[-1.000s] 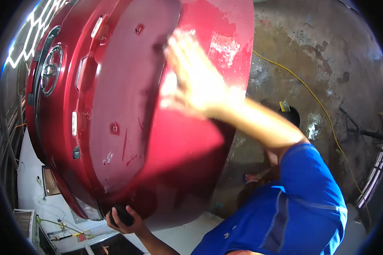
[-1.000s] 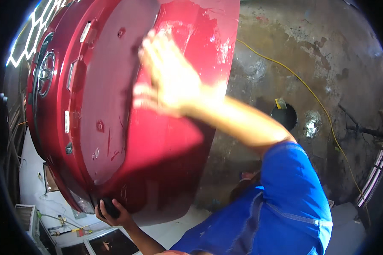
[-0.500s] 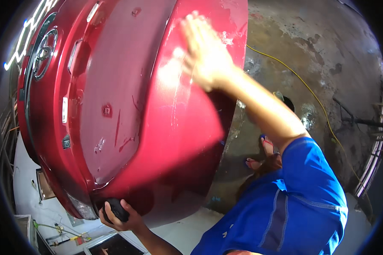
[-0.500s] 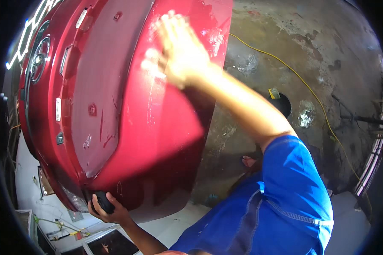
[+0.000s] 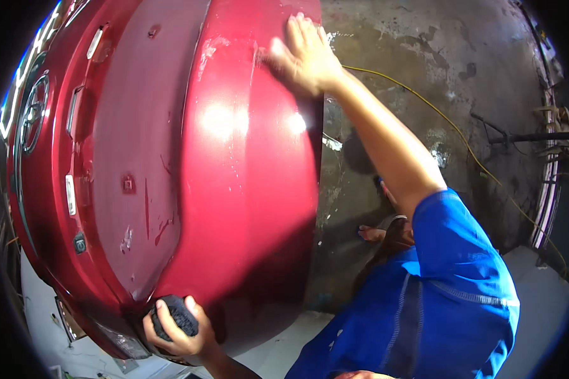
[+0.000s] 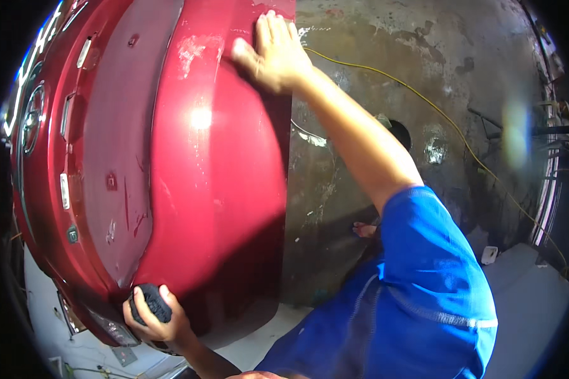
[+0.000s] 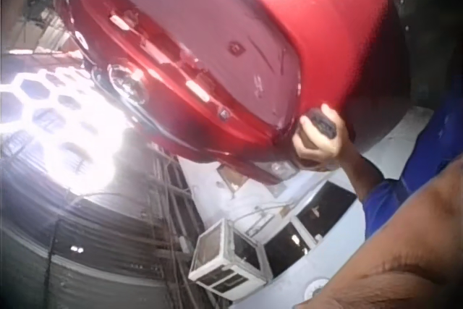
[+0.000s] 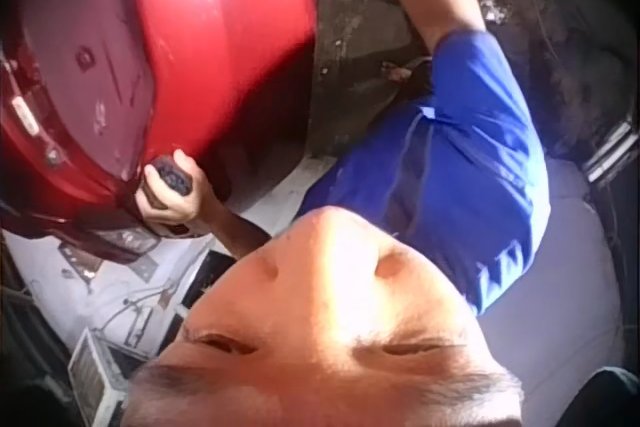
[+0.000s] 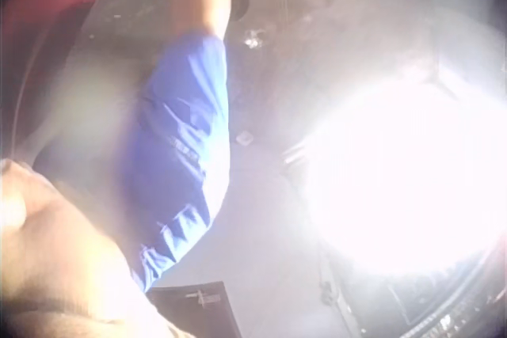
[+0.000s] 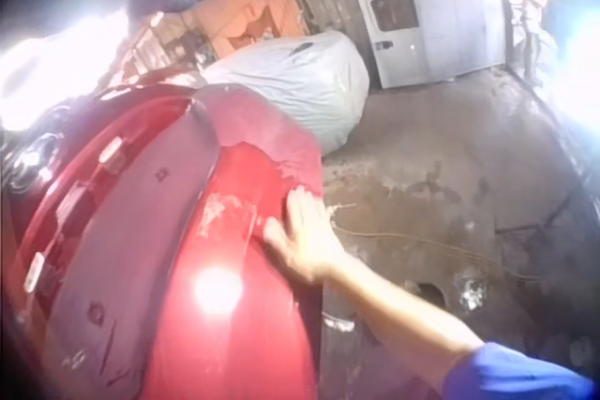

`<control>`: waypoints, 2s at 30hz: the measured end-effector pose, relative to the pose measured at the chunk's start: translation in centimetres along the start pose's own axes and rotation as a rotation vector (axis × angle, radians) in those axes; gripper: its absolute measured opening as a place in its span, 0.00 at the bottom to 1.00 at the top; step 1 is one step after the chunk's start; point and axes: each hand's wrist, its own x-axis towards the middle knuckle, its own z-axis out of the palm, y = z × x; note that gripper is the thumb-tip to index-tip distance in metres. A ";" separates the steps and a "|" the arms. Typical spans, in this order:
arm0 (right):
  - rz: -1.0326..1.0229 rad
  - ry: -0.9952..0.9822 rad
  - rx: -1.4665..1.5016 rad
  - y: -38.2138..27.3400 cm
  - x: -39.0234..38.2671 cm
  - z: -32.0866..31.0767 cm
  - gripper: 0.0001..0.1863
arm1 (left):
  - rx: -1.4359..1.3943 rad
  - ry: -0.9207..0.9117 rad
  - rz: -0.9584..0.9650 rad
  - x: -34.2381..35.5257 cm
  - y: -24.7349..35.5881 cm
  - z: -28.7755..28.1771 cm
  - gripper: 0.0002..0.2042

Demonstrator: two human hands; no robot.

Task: The person sands the surface of a red car panel using a sanding block and water from a bucket, then wipes the area with a cloth.

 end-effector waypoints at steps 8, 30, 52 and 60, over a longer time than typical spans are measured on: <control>0.014 -0.167 0.008 -0.9 -4.8 -0.8 0.59 | -0.081 -0.127 0.351 5.7 5.1 3.5 0.23; -0.331 -0.559 0.311 -14.3 -29.8 -5.4 0.58 | -0.064 -0.075 0.187 -4.6 -0.4 -2.3 0.27; -0.354 -0.323 0.336 -15.6 -29.8 -4.3 0.62 | -0.027 0.144 -0.088 -12.2 -4.2 -3.6 0.26; -0.112 -0.337 0.277 -15.9 -29.7 -5.2 0.66 | -0.041 0.153 -0.068 -11.9 -4.2 -3.6 0.25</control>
